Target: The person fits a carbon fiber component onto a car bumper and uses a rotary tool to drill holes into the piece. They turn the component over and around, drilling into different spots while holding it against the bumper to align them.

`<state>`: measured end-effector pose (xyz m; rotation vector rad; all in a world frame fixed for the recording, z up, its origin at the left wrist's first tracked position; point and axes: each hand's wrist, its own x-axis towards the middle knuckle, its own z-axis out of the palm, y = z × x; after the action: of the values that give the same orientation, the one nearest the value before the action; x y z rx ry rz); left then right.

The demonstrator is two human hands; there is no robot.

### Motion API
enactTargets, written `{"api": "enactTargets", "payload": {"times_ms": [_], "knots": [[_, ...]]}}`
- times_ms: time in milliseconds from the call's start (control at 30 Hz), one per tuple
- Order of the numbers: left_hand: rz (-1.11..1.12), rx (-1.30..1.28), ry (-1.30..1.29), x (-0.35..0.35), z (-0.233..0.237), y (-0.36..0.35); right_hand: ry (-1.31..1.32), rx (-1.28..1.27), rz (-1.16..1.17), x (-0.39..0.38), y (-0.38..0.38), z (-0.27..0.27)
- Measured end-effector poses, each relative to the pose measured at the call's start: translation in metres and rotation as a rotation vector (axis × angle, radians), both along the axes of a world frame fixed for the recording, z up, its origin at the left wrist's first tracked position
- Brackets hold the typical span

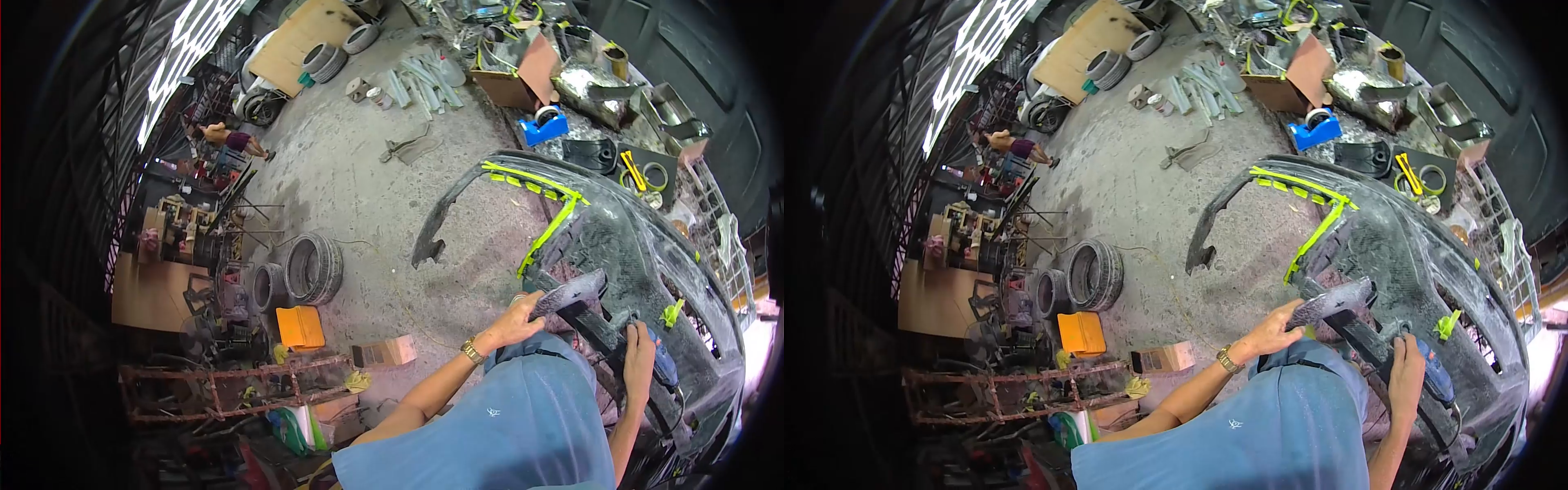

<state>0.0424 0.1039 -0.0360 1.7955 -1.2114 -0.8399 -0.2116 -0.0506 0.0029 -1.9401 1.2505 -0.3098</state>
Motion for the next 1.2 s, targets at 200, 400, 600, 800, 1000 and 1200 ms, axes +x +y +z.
{"api": "enactTargets", "payload": {"times_ms": [200, 400, 600, 800, 1000, 1200], "knots": [[-0.307, 0.022, 0.017, 0.016, 0.012, -0.006, -0.043, -0.011, 0.035, 0.023, 0.019, 0.010], [-0.353, -0.012, -0.098, 0.026, 0.023, -0.002, -0.012, 0.181, 0.018, 0.047, 0.043, 0.018], [-0.410, 0.170, 0.244, 0.024, 0.038, -0.019, 0.014, 0.100, -0.154, 0.066, 0.058, 0.045], [-0.393, 0.183, 0.090, 0.030, 0.033, -0.027, 0.193, -0.017, -0.123, 0.066, 0.069, 0.025], [-0.387, 0.122, 0.081, 0.034, 0.033, -0.032, 0.343, -0.006, -0.102, 0.084, 0.061, 0.030], [-0.389, 0.178, 0.057, 0.027, 0.056, -0.050, 0.321, -0.051, -0.132, 0.090, 0.054, 0.031]]}}
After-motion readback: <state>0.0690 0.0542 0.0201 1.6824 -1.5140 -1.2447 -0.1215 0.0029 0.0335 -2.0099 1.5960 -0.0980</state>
